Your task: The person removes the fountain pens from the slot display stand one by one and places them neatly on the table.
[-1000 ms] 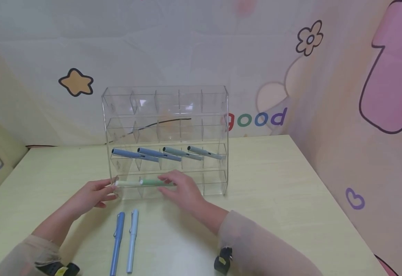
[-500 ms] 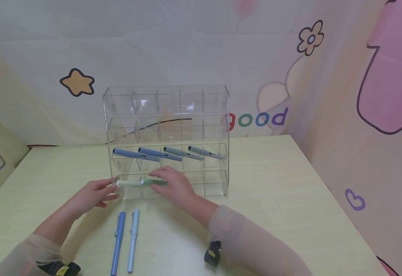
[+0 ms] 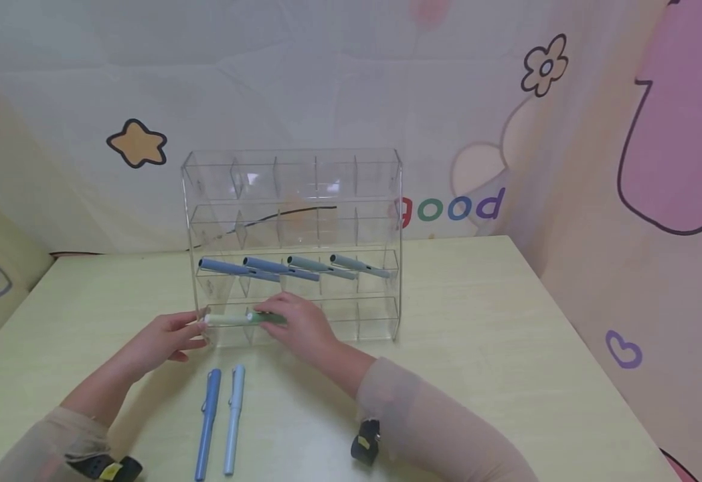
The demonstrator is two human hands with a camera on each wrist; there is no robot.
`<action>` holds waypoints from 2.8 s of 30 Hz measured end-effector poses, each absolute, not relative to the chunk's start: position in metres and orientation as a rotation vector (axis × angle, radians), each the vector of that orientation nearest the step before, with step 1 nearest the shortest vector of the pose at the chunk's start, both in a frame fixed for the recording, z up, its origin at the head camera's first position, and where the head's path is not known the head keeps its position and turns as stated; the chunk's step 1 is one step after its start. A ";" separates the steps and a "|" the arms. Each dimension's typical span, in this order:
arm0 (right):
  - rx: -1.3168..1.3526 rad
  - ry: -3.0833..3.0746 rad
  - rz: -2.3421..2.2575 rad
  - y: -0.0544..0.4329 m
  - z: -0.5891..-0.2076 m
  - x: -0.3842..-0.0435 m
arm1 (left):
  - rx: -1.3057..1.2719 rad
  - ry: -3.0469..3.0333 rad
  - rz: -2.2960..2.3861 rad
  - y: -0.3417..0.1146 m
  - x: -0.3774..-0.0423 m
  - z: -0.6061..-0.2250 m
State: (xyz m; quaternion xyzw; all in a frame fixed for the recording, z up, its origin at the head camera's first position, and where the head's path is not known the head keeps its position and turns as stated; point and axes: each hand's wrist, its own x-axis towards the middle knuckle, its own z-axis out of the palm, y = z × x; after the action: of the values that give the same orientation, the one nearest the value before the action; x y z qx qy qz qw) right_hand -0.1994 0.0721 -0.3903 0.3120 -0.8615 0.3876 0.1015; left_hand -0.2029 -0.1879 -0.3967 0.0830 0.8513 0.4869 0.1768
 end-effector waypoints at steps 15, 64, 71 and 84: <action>0.839 -2.424 1.308 0.080 -0.381 -0.201 | 0.228 2.404 1.386 -0.187 -0.203 -0.396; 0.678 -2.251 1.916 0.102 -0.327 -0.169 | 0.214 2.400 1.370 -0.187 -0.202 -0.393; 0.610 -2.327 1.992 0.104 -0.338 -0.165 | 0.212 2.403 1.352 -0.187 -0.202 -0.392; 0.501 -2.453 2.133 0.101 -0.365 -0.160 | 0.203 2.405 1.355 -0.186 -0.204 -0.393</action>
State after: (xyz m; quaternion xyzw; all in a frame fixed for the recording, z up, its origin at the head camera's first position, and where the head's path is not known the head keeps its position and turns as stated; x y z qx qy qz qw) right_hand -0.1603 0.1009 -0.3647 0.1518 -0.7438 0.6468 -0.0735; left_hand -0.2041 -0.1863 -0.3934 0.0722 0.8538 0.4810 0.1855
